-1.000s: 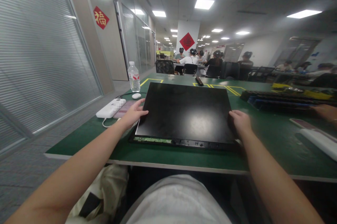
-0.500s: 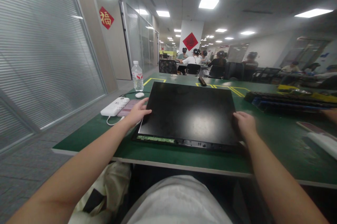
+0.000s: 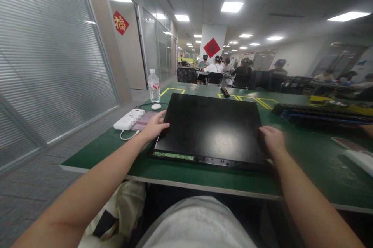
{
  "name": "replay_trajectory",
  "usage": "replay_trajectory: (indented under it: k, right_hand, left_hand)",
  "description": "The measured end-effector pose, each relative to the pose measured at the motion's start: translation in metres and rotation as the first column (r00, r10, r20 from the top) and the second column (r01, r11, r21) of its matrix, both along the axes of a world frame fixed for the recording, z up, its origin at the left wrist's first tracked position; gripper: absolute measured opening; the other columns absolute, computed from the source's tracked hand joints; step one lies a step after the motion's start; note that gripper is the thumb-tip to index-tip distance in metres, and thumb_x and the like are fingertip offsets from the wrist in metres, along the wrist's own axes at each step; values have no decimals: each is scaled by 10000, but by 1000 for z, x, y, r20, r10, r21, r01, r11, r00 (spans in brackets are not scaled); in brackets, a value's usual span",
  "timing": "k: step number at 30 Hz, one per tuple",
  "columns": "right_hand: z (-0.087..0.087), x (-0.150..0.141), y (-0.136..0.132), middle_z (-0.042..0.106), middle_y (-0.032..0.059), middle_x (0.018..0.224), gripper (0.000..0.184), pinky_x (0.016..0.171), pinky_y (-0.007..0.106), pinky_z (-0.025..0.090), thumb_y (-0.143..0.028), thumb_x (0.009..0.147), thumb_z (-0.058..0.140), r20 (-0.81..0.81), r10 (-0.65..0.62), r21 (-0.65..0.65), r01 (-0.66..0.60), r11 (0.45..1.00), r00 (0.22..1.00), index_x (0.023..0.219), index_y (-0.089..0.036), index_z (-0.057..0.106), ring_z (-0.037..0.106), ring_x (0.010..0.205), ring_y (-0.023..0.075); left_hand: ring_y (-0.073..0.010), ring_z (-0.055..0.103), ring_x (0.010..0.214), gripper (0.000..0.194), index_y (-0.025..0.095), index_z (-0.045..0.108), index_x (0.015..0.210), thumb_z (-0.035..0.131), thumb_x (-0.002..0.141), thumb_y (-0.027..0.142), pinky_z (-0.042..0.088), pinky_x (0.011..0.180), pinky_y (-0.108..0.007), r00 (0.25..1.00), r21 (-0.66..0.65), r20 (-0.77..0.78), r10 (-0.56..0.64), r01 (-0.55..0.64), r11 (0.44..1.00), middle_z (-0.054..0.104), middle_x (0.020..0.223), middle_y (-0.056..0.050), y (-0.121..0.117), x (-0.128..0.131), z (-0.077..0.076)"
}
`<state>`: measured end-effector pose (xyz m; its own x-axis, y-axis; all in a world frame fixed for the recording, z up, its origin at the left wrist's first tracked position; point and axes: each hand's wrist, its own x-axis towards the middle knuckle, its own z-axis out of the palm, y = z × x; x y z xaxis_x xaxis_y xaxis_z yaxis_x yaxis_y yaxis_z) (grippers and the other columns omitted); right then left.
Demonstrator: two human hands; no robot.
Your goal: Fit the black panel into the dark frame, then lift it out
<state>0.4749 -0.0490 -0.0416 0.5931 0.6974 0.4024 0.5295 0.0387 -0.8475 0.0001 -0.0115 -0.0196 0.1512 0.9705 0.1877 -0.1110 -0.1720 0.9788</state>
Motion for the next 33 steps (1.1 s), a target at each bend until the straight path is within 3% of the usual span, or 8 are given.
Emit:
replay_trajectory:
  k: [15,33]
  right_hand:
    - [0,-1,2,734,95,786,225,755,353,444,-389,618,631,11,-11,-57,11,998,1000,675,-192,724,626,806,267]
    - [-4,0,4,747,94,782,176,788,361,467,-351,688,638,92,8,-148,5,989,996,666,-203,730,658,831,276]
  left_hand:
    - [-293,749,972,808,175,522,1415,778,649,132,578,909,-417,999,-9,-36,-17,17,1000,796,1006,-78,-1,-3,0]
    - [-312,749,988,706,180,615,1272,820,597,150,581,929,-453,998,-55,-55,-13,10,998,801,991,-74,-3,0,1]
